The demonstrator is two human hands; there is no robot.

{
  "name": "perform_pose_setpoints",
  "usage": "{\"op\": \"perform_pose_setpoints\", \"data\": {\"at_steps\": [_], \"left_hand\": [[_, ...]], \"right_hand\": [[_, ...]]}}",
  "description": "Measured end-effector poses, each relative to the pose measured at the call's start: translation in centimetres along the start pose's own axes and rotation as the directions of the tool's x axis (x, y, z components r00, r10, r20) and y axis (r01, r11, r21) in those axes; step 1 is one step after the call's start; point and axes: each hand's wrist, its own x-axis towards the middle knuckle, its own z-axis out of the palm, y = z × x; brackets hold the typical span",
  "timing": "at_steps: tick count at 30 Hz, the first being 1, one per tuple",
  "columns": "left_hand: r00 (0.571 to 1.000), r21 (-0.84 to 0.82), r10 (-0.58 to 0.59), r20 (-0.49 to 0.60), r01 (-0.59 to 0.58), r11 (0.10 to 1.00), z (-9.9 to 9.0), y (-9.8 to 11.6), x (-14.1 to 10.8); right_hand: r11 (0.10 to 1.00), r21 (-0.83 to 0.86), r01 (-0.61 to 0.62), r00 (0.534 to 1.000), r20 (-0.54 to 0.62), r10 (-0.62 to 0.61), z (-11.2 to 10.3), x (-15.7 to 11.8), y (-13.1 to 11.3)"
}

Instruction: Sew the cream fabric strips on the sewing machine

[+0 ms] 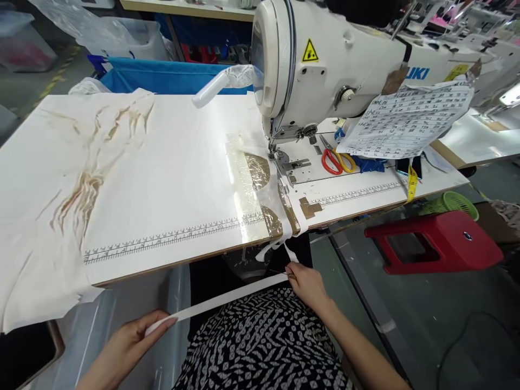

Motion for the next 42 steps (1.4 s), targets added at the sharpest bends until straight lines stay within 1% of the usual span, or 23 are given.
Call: {"op": "perform_pose_setpoints", "data": {"at_steps": [2,3,6,8,10,13,14,16,18,19,21,22,23,24,25,26,27,28,31,34,36,39,42], "left_hand": [[0.988,-0.057,0.032,0.15,-0.023,0.998,-0.3,0.4,0.1],[0.98,-0.074,0.053,0.193,-0.04,0.996,-0.3,0.8,0.2],[0.968,-0.075,0.108,0.225,-0.093,0.993,-0.1,1.4,0.6],[0.966,-0.056,0.113,0.232,-0.102,0.993,0.2,1.2,0.8],[0.978,-0.027,0.074,0.195,-0.07,0.997,0.5,0.4,1.0],[0.995,-0.018,-0.039,0.089,0.041,0.999,0.8,-1.5,1.2],[0.995,-0.06,-0.076,0.059,0.079,0.995,0.8,-2.1,1.3],[0.989,-0.217,-0.147,0.001,0.144,0.966,0.6,-2.9,1.7],[0.981,-0.356,-0.188,-0.046,0.16,0.921,0.4,-2.7,2.3],[0.978,-0.359,-0.189,-0.087,0.147,0.922,0.4,-2.2,2.7],[0.972,-0.228,-0.117,-0.205,0.069,0.971,0.5,-0.1,3.2],[0.963,-0.117,-0.044,-0.266,0.013,0.993,0.5,1.4,3.4],[0.958,-0.026,0.046,-0.284,-0.055,0.998,0.5,3.2,3.4],[0.962,-0.002,0.142,-0.232,-0.146,0.989,0.3,5.1,3.2],[0.967,-0.019,0.215,-0.137,-0.22,0.975,0.0,7.1,3.0],[0.958,-0.047,0.281,-0.049,-0.283,0.958,-0.6,9.2,2.7],[0.934,-0.078,0.355,0.03,-0.352,0.933,-1.3,11.2,2.5],[0.905,-0.092,0.42,0.073,-0.413,0.906,-2.2,13.1,2.3],[0.814,-0.052,0.574,0.087,-0.572,0.819,-5.4,17.8,3.3],[0.771,0.002,0.634,0.057,-0.635,0.772,-7.9,20.8,6.4],[0.73,0.057,0.683,-0.005,-0.682,0.729,-8.7,22.3,9.2],[0.646,0.195,0.761,-0.062,-0.74,0.644,-8.8,24.2,13.5],[0.54,0.371,0.837,-0.091,-0.762,0.531,-8.3,26.0,16.9]], "right_hand": [[0.999,0.01,-0.033,0.998,-0.056,0.033,-0.1,-0.2,0.6],[0.999,0.017,-0.048,0.995,-0.087,0.049,-0.2,-0.3,1.0],[0.996,0.04,-0.078,0.978,-0.19,0.084,-0.4,-0.5,2.2],[0.995,0.057,-0.083,0.961,-0.261,0.095,-0.4,-0.5,3.0],[0.994,0.075,-0.082,0.937,-0.333,0.103,-0.3,-0.5,3.6],[0.993,0.104,-0.052,0.904,-0.417,0.091,-0.2,-0.5,4.0],[0.993,0.112,-0.031,0.897,-0.435,0.077,-0.2,-0.4,4.0],[0.992,0.127,0.024,0.891,-0.453,0.036,-0.4,-0.3,3.8],[0.985,0.144,0.1,0.893,-0.45,-0.024,-0.7,-0.2,3.3],[0.977,0.154,0.145,0.894,-0.443,-0.063,-0.8,-0.2,2.9],[0.954,0.179,0.24,0.891,-0.431,-0.143,-1.3,-0.3,2.0],[0.939,0.192,0.284,0.884,-0.433,-0.178,-1.6,-0.5,1.5],[0.924,0.206,0.322,0.873,-0.442,-0.206,-1.9,-0.7,0.9],[0.909,0.219,0.354,0.859,-0.46,-0.223,-2.3,-0.9,0.3],[0.897,0.231,0.377,0.843,-0.487,-0.229,-2.9,-1.2,-0.3],[0.889,0.241,0.391,0.826,-0.519,-0.222,-3.6,-1.5,-0.9],[0.884,0.248,0.397,0.808,-0.552,-0.207,-4.3,-1.7,-1.5],[0.882,0.255,0.396,0.789,-0.585,-0.185,-5.2,-1.8,-2.0],[0.901,0.237,0.364,0.756,-0.64,-0.137,-8.1,-1.3,-3.6],[0.942,0.15,0.299,0.759,-0.636,-0.139,-10.1,0.4,-5.1],[0.958,0.117,0.262,0.763,-0.634,-0.131,-10.7,1.8,-6.0],[0.96,0.131,0.247,0.77,-0.628,-0.112,-10.7,3.2,-6.9],[0.941,0.198,0.276,0.781,-0.617,-0.099,-10.6,3.6,-7.1]]}}
